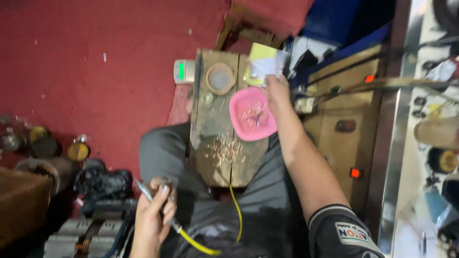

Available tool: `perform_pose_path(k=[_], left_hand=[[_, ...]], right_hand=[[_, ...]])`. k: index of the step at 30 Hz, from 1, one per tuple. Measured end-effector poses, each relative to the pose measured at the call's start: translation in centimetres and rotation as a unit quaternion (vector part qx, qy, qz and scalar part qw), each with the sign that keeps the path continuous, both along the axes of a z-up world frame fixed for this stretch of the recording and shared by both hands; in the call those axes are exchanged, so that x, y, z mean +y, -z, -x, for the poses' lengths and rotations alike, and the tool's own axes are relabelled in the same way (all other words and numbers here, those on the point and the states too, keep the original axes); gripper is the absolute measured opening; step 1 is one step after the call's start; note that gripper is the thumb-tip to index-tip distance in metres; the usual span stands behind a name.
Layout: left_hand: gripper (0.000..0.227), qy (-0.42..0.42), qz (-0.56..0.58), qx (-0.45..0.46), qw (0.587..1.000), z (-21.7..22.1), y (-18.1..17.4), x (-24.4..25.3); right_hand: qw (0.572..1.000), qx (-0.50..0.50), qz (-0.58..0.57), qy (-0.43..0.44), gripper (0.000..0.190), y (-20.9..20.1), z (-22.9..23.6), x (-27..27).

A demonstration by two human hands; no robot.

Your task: A person uses a pneumatic tool to work on a ring at a jewelry workbench and then handles several small bags of jewelry.

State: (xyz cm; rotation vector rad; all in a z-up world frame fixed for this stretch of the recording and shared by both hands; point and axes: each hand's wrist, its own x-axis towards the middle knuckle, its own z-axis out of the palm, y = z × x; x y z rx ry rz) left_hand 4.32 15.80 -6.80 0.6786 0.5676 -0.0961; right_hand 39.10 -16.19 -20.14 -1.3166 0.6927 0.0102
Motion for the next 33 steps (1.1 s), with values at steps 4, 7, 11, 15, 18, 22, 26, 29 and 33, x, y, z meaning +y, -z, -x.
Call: perform_pose_path(k=[4, 7, 11, 15, 18, 22, 26, 29, 33], left_hand=[[0.019, -0.001, -0.001, 0.020, 1.000, 0.5, 4.1, 1.2], [0.006, 0.070, 0.016, -0.012, 0.997, 0.1, 18.8, 3.8], [0.007, 0.055, 0.025, -0.032, 0.998, -7.0, 43.3, 4.3], [0.009, 0.042, 0.030, -0.028, 0.998, -11.0, 48.2, 6.4], [0.011, 0.043, 0.031, -0.008, 0.999, -8.0, 47.2, 8.1], [0.014, 0.051, 0.047, 0.007, 0.998, -2.5, 44.4, 8.8], [0.017, 0.065, 0.057, -0.001, 0.996, 3.9, 44.8, 10.6], [0.019, 0.068, 0.065, -0.006, 0.996, 2.9, 36.7, 10.0], [0.022, 0.052, 0.062, 0.011, 0.997, 3.4, 4.3, 1.2]], right_hand=[[1.000, 0.015, 0.006, 0.019, 0.052, 1.3, -6.4, -4.1], [0.997, 0.034, -0.029, 0.059, 0.041, 3.2, -12.8, -5.8], [0.987, -0.023, -0.131, 0.094, 0.049, 3.0, -23.0, -6.5], [0.984, -0.020, -0.171, 0.044, 0.055, 4.8, -30.4, -7.9], [0.985, 0.023, -0.159, 0.070, 0.068, 9.7, -30.9, -9.5], [0.989, 0.014, -0.133, 0.067, 0.046, 7.6, -23.7, -7.5], [0.990, -0.077, -0.120, -0.009, 0.049, -1.7, -13.7, -3.9], [0.978, -0.151, -0.053, -0.131, 0.035, -10.9, -3.2, -0.9], [0.790, -0.285, 0.242, -0.486, 0.021, -29.7, 15.7, 5.2]])
